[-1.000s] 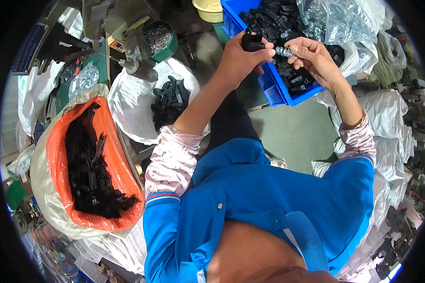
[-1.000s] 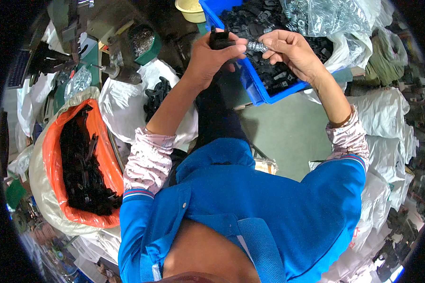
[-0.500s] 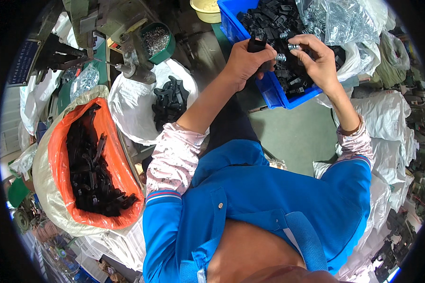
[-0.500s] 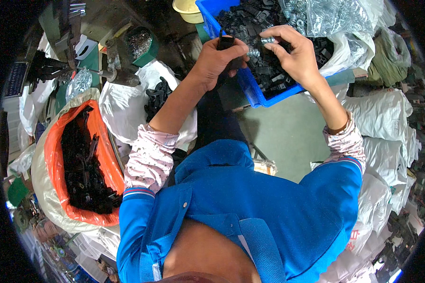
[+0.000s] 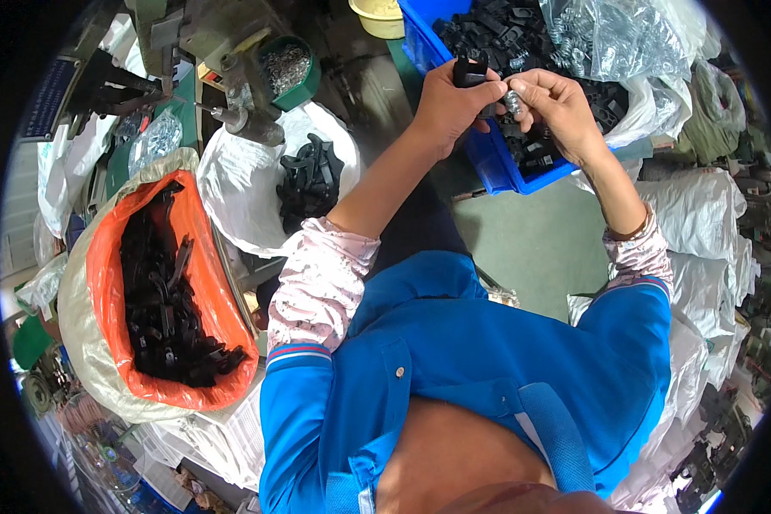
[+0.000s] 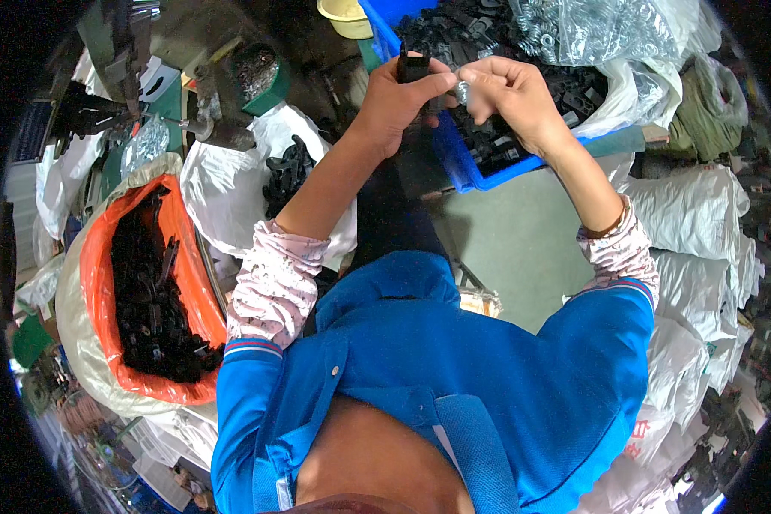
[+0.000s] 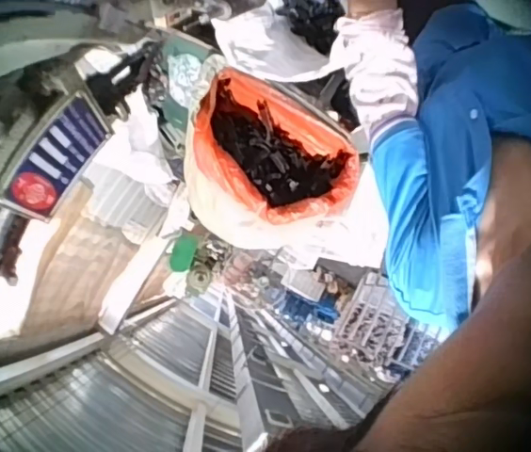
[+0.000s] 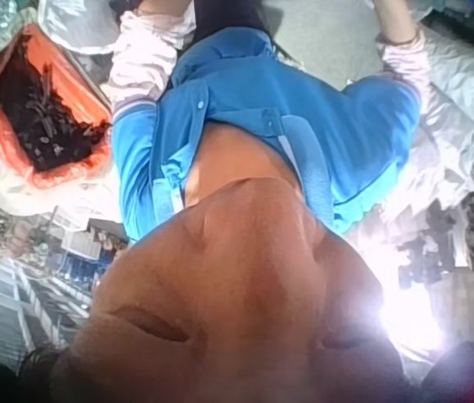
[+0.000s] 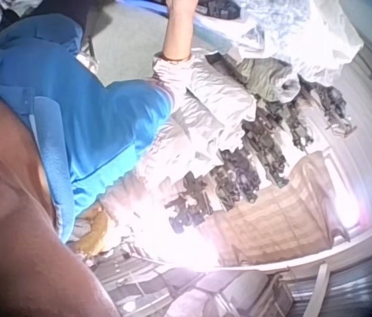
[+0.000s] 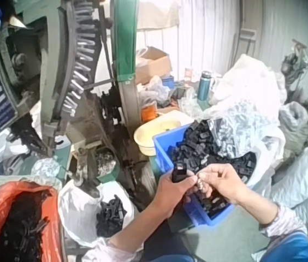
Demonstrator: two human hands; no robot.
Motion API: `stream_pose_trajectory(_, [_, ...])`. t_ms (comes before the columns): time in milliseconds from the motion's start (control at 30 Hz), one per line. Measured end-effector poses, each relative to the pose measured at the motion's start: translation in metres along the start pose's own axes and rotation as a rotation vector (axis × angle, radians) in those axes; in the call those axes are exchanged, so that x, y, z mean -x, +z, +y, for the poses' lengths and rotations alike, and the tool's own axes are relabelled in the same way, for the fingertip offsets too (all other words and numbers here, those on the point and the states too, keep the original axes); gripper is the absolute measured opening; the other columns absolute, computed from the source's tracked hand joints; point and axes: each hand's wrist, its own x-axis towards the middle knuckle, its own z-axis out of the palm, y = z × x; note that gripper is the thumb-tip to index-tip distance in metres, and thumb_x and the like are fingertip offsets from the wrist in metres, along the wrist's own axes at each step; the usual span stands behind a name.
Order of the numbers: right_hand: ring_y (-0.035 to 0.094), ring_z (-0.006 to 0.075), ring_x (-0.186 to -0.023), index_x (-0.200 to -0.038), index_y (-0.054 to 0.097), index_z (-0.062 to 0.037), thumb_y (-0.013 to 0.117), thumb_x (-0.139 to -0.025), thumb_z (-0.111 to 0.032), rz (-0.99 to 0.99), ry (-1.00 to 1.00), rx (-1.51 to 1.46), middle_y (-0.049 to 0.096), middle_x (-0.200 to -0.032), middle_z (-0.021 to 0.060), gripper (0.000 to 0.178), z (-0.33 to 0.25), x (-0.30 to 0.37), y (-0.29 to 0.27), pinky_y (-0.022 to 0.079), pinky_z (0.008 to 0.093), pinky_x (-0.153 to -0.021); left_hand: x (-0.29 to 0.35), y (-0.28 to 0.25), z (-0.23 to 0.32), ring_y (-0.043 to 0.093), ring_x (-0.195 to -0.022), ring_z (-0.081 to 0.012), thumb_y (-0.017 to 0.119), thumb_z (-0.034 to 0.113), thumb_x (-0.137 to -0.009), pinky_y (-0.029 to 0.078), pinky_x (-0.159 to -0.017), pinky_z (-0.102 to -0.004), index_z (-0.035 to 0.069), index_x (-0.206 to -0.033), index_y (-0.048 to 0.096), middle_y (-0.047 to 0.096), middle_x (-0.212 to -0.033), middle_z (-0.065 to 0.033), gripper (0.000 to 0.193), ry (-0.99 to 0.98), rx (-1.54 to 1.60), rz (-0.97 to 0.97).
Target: The person repeatedly picks small black plastic parts from a blue bin, inserts a metal pin into each part, and places the assembled unit into a white bag. The process is repeated continuously.
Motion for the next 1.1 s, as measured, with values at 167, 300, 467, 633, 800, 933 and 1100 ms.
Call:
stream_pose_trajectory(167, [0.053, 0.0066, -0.057, -0.089, 0.063, -0.0012, 0.063, -0.09, -0.023, 0.056, -0.009, 0.011, 0.059, -0.067, 0.0004, 0.022, 0.002, -0.003, -0.004, 0.044, 0.0194, -0.054, 0.005, -0.001, -0.002, 0.062, -0.072, -0.0104, 0.074, 0.019, -0.077, 0.05, -0.059, -0.0261, 0.01, -0.093, 0.065, 0.065, -0.081, 0.0001, 0.02, 0.084, -0.019, -0.023])
stream_pose_trajectory(300, [0.055, 0.0068, -0.06, -0.089, 0.062, -0.0014, 0.062, -0.09, -0.024, 0.047, -0.04, 0.029, 0.06, -0.071, 0.0015, 0.022, 0.001, 0.002, 0.004, 0.045, 0.0196, -0.055, 0.006, -0.003, -0.002, 0.062, -0.073, -0.0097, 0.075, 0.02, -0.077, 0.05, -0.06, -0.0256, 0.009, -0.093, 0.065, 0.065, -0.081, 0.0006, 0.021, 0.087, -0.096, -0.07])
stream_pose_trajectory(467, [0.06, 0.0092, -0.07, -0.096, 0.062, 0.0005, 0.061, -0.091, -0.02, 0.007, 0.03, -0.171, 0.064, -0.082, 0.0059, 0.021, -0.005, 0.011, 0.012, 0.051, 0.0221, -0.063, 0.009, -0.001, -0.006, 0.061, -0.071, -0.0091, 0.073, 0.019, -0.079, 0.051, -0.057, -0.0246, 0.009, -0.093, 0.065, 0.064, -0.08, 0.0004, 0.019, 0.098, 0.067, 0.001])
stream_pose_trajectory(633, [0.06, 0.0093, -0.071, -0.102, 0.063, 0.0007, 0.061, -0.091, -0.019, 0.021, 0.024, -0.131, 0.065, -0.084, 0.0059, 0.023, -0.002, 0.011, 0.002, 0.051, 0.0223, -0.062, 0.012, -0.003, -0.006, 0.059, -0.062, -0.0076, 0.071, 0.016, -0.081, 0.05, -0.053, -0.0228, 0.008, -0.09, 0.065, 0.062, -0.073, 0.0013, 0.014, 0.21, -0.124, -0.026])
stream_pose_trajectory(800, [0.06, 0.0085, -0.069, -0.101, 0.065, 0.0009, 0.061, -0.091, -0.022, 0.004, 0.063, -0.102, 0.065, -0.081, 0.0045, 0.025, -0.003, 0.009, -0.003, 0.05, 0.0216, -0.062, 0.008, -0.005, -0.017, 0.052, -0.054, -0.0031, 0.07, 0.016, -0.082, 0.042, -0.048, -0.0205, 0.003, -0.084, 0.063, 0.057, -0.064, 0.0027, 0.016, 0.507, -0.406, -0.024])
stream_pose_trajectory(933, [0.061, 0.0093, -0.07, -0.102, 0.065, 0.0009, 0.061, -0.09, -0.018, 0.006, 0.032, -0.018, 0.065, -0.081, 0.0049, 0.023, -0.001, 0.011, -0.005, 0.051, 0.0219, -0.064, 0.01, -0.006, -0.014, 0.057, -0.056, -0.0061, 0.069, 0.018, -0.082, 0.046, -0.046, -0.0215, 0.004, -0.085, 0.064, 0.061, -0.066, 0.0, 0.015, 0.409, -0.456, -0.046])
stream_pose_trajectory(1100, [0.063, 0.0109, -0.075, -0.103, 0.064, 0.0029, 0.061, -0.089, -0.009, 0.026, -0.056, 0.069, 0.066, -0.084, 0.0063, 0.019, -0.008, 0.016, 0.0, 0.052, 0.0234, -0.068, 0.015, -0.002, -0.006, 0.064, -0.063, -0.0118, 0.068, 0.019, -0.083, 0.05, -0.044, -0.0239, 0.005, -0.086, 0.066, 0.066, -0.07, -0.0048, 0.014, 0.212, -0.255, -0.015])
